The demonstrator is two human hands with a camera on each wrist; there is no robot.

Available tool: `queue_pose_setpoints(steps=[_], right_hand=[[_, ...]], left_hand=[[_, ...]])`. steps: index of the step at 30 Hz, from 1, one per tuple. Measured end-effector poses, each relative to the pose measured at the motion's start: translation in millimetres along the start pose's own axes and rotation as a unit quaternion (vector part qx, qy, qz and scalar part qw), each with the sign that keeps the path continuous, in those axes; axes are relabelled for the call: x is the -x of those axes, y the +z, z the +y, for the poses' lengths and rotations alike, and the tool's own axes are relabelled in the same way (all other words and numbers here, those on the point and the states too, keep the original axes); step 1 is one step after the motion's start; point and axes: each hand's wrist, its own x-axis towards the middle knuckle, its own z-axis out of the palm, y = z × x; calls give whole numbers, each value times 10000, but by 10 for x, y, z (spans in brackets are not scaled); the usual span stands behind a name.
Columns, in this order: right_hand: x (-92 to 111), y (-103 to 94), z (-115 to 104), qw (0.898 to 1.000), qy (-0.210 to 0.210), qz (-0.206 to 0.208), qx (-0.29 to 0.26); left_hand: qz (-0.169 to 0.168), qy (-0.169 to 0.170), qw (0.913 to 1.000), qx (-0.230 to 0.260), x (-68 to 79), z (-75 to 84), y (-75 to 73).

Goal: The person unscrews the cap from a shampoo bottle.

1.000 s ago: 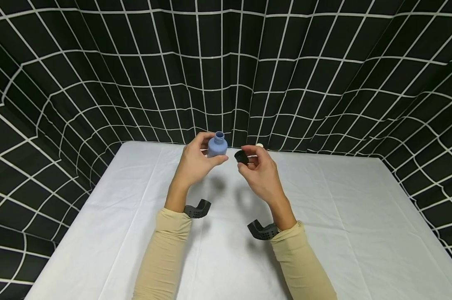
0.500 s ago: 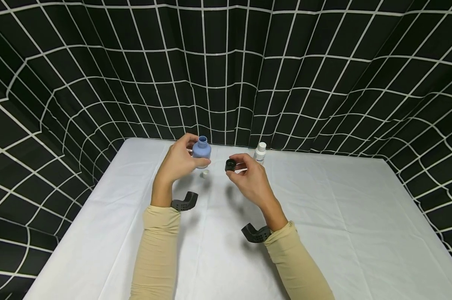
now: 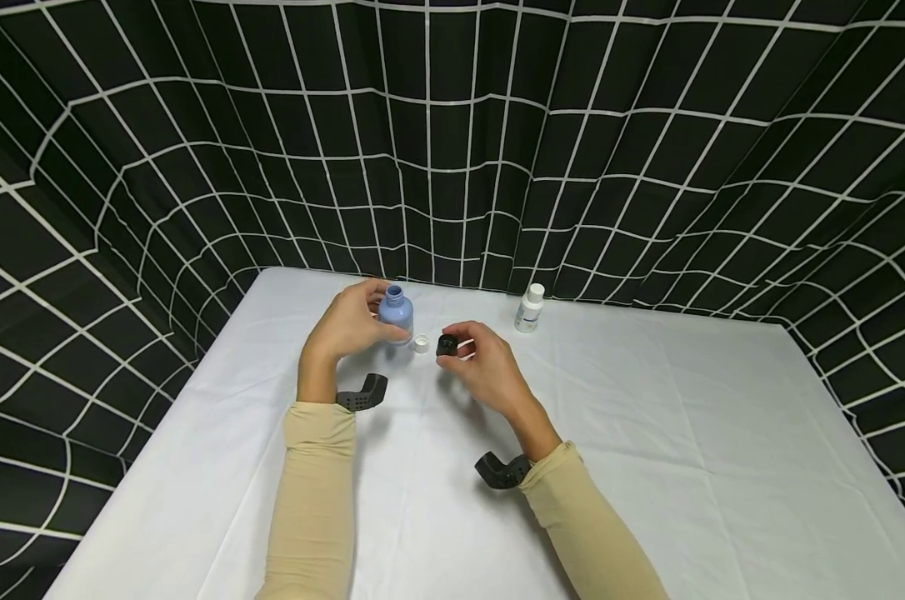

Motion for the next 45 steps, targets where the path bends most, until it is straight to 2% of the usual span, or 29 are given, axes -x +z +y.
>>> queue_pose_setpoints(steps=[4,8,11,18,26,32,45], right_hand=[[-70,111,53,9997,-56,-189,168],[-115,220,118,9990,72,-341,266],[-129,280,169,9985,194,-419,308],[-152,363,273,9978,334,-389,422],[-152,390,309,9974,389,-426,433],[-156,411,334,9966,444,-513,470],[-141,457,364,9965,-4,-440,714]], left_hand=[[-345,-42,9992,204,-30,-94,12],[-848,28,9962,184,-72,-187,69],[-1064,130,9941,140,-102,-228,118],[-1166,29,9932,33,-130,-253,179],[-1155,-90,9932,-133,-113,-215,157],[-1261,-147,9919,-75,-105,-192,156],[-1416,-197,9896,-141,-90,-189,190]])
